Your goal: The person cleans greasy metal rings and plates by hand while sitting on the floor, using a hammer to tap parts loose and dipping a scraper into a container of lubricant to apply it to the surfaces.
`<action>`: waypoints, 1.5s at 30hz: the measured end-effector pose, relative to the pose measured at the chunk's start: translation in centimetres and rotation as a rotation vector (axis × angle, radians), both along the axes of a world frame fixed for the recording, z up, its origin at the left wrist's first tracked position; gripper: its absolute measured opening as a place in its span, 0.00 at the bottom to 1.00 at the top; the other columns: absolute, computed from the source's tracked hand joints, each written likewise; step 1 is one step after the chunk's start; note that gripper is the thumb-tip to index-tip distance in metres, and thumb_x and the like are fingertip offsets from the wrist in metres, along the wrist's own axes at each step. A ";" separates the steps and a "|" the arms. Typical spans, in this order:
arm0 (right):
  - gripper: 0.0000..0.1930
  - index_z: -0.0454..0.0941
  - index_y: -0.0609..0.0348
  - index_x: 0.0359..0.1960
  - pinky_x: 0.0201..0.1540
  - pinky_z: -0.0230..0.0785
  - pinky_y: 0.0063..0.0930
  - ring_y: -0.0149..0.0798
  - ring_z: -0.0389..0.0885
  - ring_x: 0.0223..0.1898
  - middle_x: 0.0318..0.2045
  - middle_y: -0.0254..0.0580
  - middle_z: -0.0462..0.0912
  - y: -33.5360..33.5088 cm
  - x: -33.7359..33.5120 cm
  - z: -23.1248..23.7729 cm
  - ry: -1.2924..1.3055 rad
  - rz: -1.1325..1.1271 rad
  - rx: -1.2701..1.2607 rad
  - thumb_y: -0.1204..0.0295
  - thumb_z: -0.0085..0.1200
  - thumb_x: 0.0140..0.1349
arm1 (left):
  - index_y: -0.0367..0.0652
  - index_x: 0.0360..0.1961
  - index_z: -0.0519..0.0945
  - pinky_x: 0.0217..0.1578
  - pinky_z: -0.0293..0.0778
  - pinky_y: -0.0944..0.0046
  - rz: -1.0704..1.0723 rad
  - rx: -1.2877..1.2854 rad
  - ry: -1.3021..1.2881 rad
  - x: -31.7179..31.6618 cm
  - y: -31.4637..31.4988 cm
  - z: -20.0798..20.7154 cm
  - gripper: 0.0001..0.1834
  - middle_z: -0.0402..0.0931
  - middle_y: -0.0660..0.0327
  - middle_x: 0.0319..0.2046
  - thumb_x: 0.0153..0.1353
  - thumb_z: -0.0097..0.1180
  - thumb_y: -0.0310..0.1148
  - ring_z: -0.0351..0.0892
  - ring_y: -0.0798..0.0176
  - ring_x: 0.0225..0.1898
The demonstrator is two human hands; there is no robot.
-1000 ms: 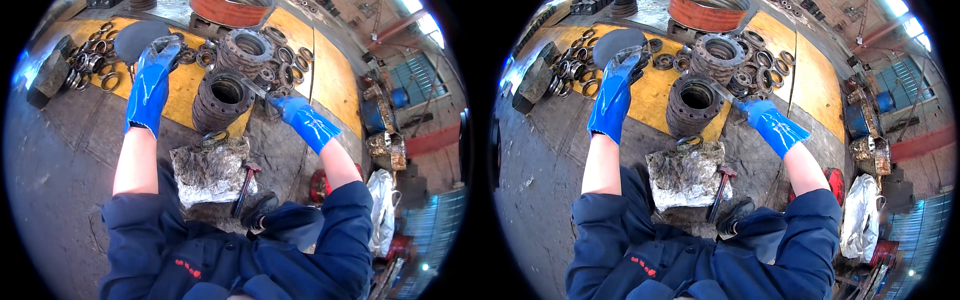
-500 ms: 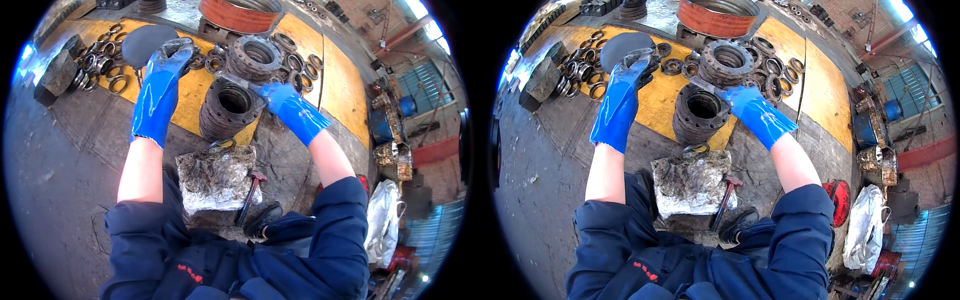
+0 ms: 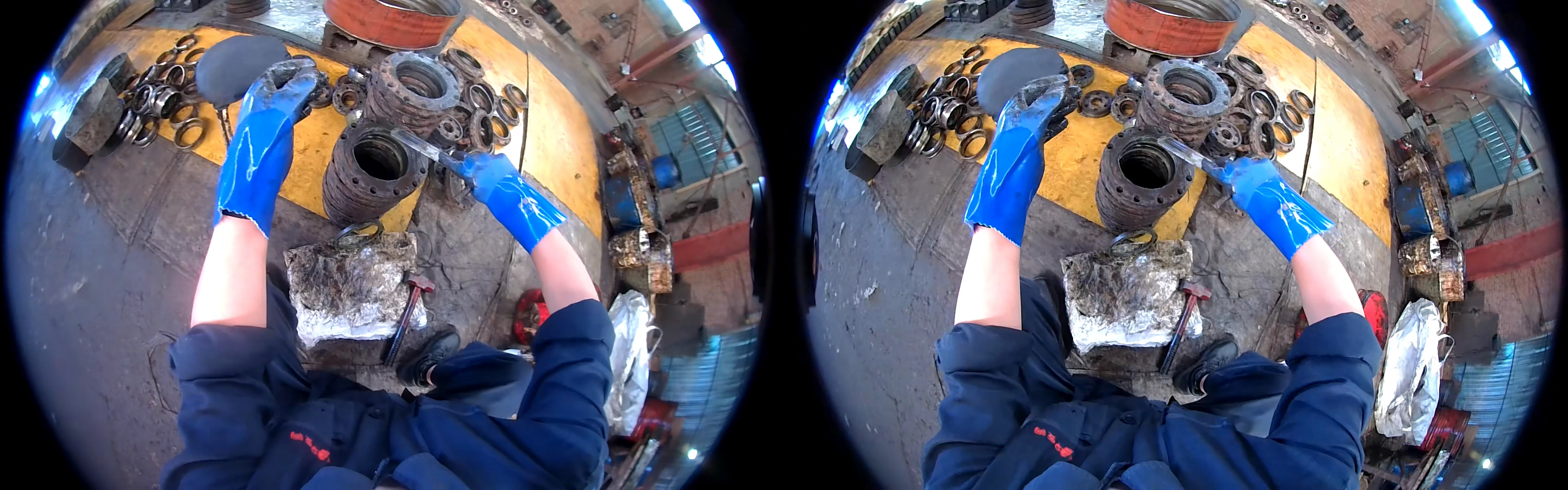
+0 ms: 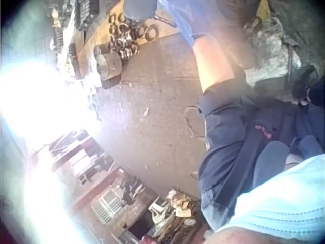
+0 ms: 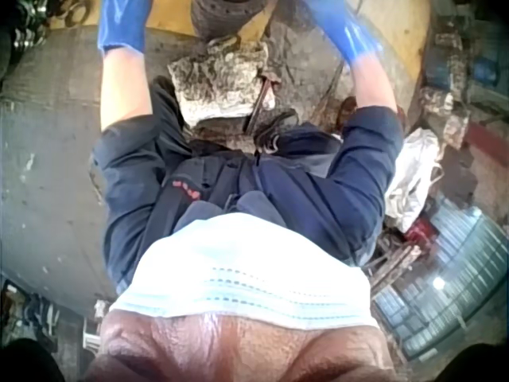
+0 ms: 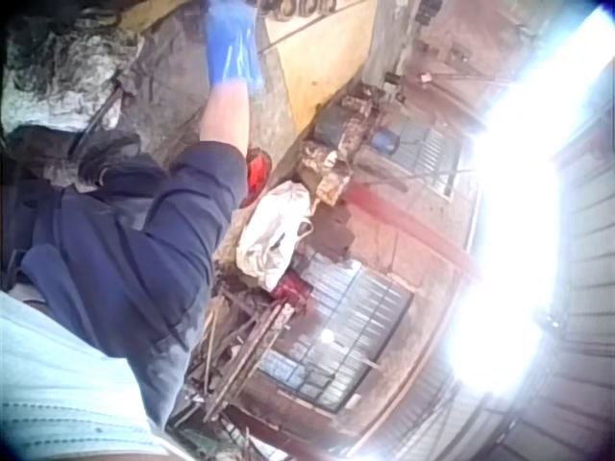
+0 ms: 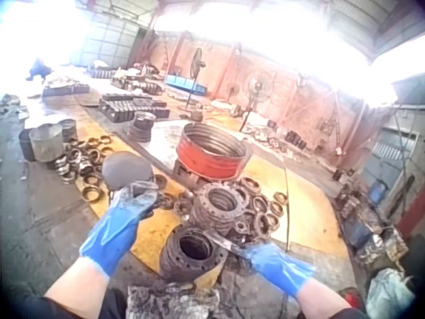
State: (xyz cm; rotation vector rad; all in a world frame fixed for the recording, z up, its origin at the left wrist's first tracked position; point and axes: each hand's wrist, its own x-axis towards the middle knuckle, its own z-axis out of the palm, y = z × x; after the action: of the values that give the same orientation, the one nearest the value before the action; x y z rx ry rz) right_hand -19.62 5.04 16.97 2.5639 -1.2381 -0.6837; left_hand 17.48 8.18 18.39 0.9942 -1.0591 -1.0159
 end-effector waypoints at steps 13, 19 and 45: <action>0.27 0.64 0.39 0.70 0.45 0.79 0.47 0.49 0.83 0.50 0.50 0.44 0.82 0.8 8.6 -0.4 -0.155 -0.080 0.011 0.72 0.40 0.70 | 0.38 0.55 0.81 0.50 0.75 0.66 0.007 -0.034 -0.001 0.3 0.0 0.3 0.20 0.82 0.60 0.48 0.68 0.57 0.40 0.80 0.66 0.47; 0.21 0.69 0.40 0.66 0.45 0.80 0.46 0.50 0.85 0.49 0.48 0.44 0.84 4.9 12.2 -2.2 -0.215 -0.182 -0.034 0.68 0.39 0.72 | 0.38 0.56 0.80 0.50 0.75 0.66 -0.007 -0.035 -0.010 0.7 0.2 0.2 0.20 0.81 0.60 0.49 0.69 0.56 0.39 0.80 0.66 0.48; 0.25 0.61 0.43 0.70 0.46 0.74 0.57 0.48 0.83 0.52 0.53 0.46 0.81 18.3 12.1 1.2 -0.097 -0.559 0.191 0.68 0.41 0.71 | 0.35 0.58 0.78 0.55 0.76 0.61 -0.026 -0.134 -0.060 0.5 1.5 -1.0 0.18 0.80 0.52 0.53 0.70 0.46 0.26 0.80 0.60 0.53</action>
State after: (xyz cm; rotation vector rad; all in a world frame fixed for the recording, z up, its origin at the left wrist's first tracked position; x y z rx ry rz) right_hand -7.51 23.30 18.16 2.4154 -2.0465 -0.8167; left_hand 18.02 9.71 17.37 0.9080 -1.1773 -0.9283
